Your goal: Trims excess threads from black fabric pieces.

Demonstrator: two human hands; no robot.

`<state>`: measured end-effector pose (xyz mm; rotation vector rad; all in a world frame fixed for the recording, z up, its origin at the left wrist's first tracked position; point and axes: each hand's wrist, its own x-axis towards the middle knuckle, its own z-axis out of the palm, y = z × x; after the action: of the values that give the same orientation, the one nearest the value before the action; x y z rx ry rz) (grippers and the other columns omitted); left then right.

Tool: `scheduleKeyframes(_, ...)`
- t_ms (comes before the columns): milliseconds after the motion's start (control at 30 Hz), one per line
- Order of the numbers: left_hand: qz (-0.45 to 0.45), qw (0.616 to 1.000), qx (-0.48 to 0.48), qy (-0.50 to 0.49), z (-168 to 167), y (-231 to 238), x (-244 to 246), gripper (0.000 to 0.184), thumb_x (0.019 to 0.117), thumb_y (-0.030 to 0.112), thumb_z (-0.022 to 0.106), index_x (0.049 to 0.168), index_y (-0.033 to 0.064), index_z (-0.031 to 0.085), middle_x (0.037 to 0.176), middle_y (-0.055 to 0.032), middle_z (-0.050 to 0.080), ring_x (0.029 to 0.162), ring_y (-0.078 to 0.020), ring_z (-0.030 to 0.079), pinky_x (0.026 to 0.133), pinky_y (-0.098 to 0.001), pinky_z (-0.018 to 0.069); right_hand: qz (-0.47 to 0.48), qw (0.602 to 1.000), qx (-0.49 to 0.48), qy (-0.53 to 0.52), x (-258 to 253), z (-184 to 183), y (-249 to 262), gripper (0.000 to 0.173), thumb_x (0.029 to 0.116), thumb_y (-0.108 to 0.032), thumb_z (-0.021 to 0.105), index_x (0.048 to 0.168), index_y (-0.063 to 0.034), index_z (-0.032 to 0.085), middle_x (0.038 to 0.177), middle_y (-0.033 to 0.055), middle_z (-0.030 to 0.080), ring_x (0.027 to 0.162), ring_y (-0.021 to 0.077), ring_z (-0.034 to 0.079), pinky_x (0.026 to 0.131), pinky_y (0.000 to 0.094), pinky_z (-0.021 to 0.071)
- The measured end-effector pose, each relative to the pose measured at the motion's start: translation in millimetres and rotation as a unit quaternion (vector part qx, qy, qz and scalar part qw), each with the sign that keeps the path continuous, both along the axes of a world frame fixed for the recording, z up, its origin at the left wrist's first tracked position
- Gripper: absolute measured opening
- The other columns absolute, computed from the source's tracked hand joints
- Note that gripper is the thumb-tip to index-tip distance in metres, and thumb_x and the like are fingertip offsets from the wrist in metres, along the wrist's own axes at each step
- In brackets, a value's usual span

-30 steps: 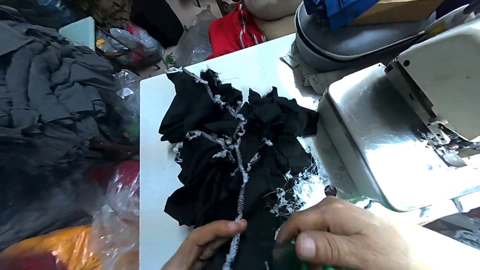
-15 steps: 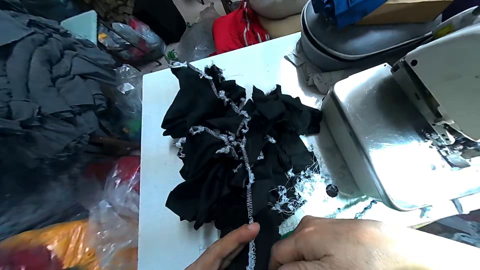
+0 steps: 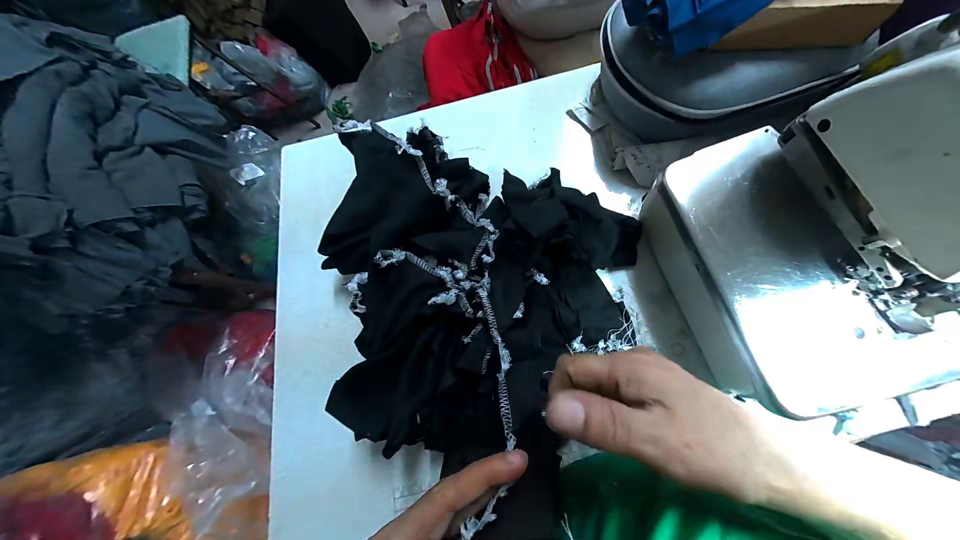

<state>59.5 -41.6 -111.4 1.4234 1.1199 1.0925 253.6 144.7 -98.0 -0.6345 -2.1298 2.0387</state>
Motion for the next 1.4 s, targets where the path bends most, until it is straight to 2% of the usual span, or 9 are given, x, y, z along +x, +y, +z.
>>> scheduleKeyframes(67,-0.014,1.000,-0.006,-0.003,-1,1,1,0.024,0.1048,0.023,0.056,0.112,0.0027,0.067,0.154,-0.0030,0.049,0.142,-0.0046,0.043,0.117,-0.0259,0.0376,0.005,0.993,0.064,-0.094,-9,4,4,0.053,0.0995,-0.058,0.053,0.089,-0.0088,0.068,0.065,-0.0033,0.054,0.060,0.0056,0.052,0.056,0.0274,0.0405)
scheduleKeyframes(167,-0.035,0.999,-0.002,0.019,-1,6,4,0.036,0.1014,0.032,0.063,0.114,-0.0028,0.064,0.150,-0.0123,0.051,0.139,-0.0043,0.045,0.115,-0.0227,0.0365,0.109,0.975,0.063,-0.181,-30,7,8,0.055,0.0984,-0.056,0.058,0.102,-0.0024,0.068,0.081,0.0093,0.062,0.078,0.0213,0.060,0.070,0.0432,0.0474)
scheduleKeyframes(333,-0.059,0.997,0.019,0.048,-4,11,7,0.038,0.0940,0.032,0.074,0.103,-0.0036,0.062,0.148,-0.0162,0.052,0.141,-0.0082,0.044,0.116,-0.0250,0.0374,0.172,0.958,0.142,-0.181,-47,3,10,0.023,0.1006,-0.025,0.061,0.103,-0.0024,0.066,0.084,0.0114,0.063,0.081,0.0246,0.062,0.069,0.0431,0.0475)
scheduleKeyframes(433,-0.053,0.998,0.021,0.033,-10,10,7,0.038,0.0950,0.034,0.072,0.104,-0.0008,0.061,0.150,-0.0129,0.051,0.141,-0.0081,0.045,0.116,-0.0262,0.0396,0.175,0.948,0.178,-0.196,-45,3,10,0.019,0.0983,-0.015,0.059,0.112,-0.0035,0.065,0.094,0.0120,0.066,0.091,0.0265,0.064,0.075,0.0454,0.0500)
scheduleKeyframes(600,-0.010,1.000,0.001,0.000,-15,7,6,0.031,0.0934,0.041,0.072,0.108,0.0149,0.066,0.157,0.0009,0.044,0.138,-0.0080,0.050,0.111,-0.0289,0.0478,0.096,0.969,0.136,-0.184,-38,-8,13,0.020,0.0986,-0.012,0.060,0.116,-0.0065,0.068,0.088,0.0103,0.067,0.081,0.0221,0.064,0.071,0.0404,0.0501)
scheduleKeyframes(767,0.061,0.997,0.045,-0.024,-11,1,-14,0.032,0.0972,0.049,0.063,0.114,0.0217,0.067,0.124,0.0140,0.068,0.121,-0.0001,0.060,0.104,-0.0210,0.0481,0.061,0.985,0.023,-0.160,-22,-11,18,0.022,0.1012,-0.014,0.059,0.119,-0.0076,0.071,0.090,0.0056,0.067,0.077,0.0111,0.058,0.070,0.0313,0.0461)
scheduleKeyframes(900,0.078,0.993,0.067,-0.050,-8,6,-19,0.037,0.0981,0.050,0.061,0.119,0.0211,0.069,0.122,0.0130,0.069,0.119,-0.0014,0.061,0.103,-0.0208,0.0482,0.039,0.998,-0.019,-0.044,-9,-9,7,0.020,0.0997,-0.012,0.059,0.113,-0.0033,0.071,0.082,0.0006,0.064,0.070,0.0001,0.053,0.065,0.0190,0.0434)
scheduleKeyframes(1200,0.042,0.996,0.053,0.053,-9,22,-10,0.039,0.0999,0.049,0.058,0.122,0.0185,0.066,0.127,0.0173,0.063,0.121,0.0121,0.051,0.103,-0.0105,0.0404,0.074,0.992,0.055,0.082,1,-4,-6,0.034,0.0910,0.006,0.057,0.123,0.0020,0.069,0.105,0.0159,0.073,0.095,0.0181,0.069,0.084,0.0350,0.0537)
scheduleKeyframes(1400,0.100,0.993,0.011,-0.064,-14,22,-2,0.042,0.0942,0.043,0.068,0.134,0.0334,0.061,0.127,0.0264,0.064,0.115,0.0126,0.057,0.098,-0.0094,0.0466,0.066,0.985,0.122,0.105,1,-6,-11,0.034,0.0924,0.004,0.057,0.124,-0.0005,0.069,0.108,0.0145,0.074,0.099,0.0213,0.071,0.086,0.0379,0.0555)
